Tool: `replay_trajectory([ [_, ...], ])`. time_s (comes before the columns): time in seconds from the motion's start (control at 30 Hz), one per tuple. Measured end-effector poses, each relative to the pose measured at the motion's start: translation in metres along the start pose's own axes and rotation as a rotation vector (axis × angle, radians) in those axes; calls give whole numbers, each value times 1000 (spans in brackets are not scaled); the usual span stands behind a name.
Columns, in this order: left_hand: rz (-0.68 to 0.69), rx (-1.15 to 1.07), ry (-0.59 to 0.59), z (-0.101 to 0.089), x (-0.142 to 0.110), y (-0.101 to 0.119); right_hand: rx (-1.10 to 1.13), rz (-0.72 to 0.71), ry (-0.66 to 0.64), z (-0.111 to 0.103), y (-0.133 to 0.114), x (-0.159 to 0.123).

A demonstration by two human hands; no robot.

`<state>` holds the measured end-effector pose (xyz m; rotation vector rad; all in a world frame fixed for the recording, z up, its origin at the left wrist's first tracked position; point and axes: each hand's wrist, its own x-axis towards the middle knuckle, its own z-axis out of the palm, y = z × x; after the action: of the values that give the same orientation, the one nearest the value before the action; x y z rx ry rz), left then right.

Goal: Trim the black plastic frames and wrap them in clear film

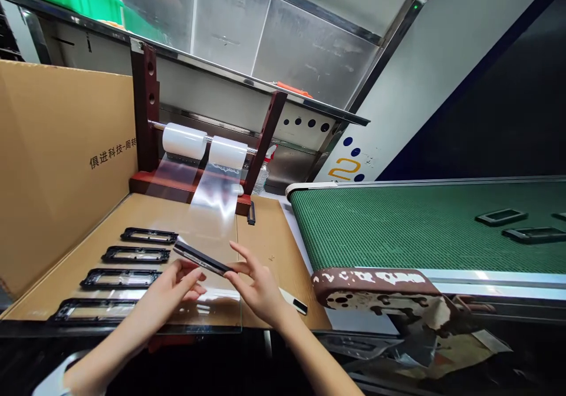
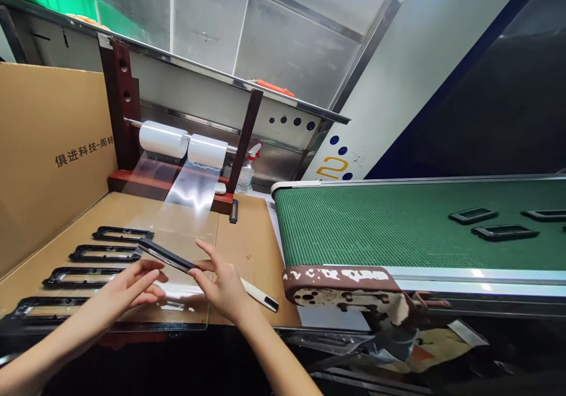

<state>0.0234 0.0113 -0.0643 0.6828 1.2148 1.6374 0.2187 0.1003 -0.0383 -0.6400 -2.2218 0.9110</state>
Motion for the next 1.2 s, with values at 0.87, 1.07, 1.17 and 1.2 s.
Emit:
replay_trajectory([
  [0.87, -13, -361, 20, 10, -31, -4, -281, -133, -121, 10, -45, 16],
  [1.07, -17, -503, 105, 22, -38, -2, -228, -52, -151, 14, -43, 13],
  [1.17, -41, -517, 120, 22, -36, -4, -218, -32, -132, 14, -41, 9],
  [1.2, -53, -515, 126, 21, -34, -6, -215, -24, -122, 15, -40, 8],
])
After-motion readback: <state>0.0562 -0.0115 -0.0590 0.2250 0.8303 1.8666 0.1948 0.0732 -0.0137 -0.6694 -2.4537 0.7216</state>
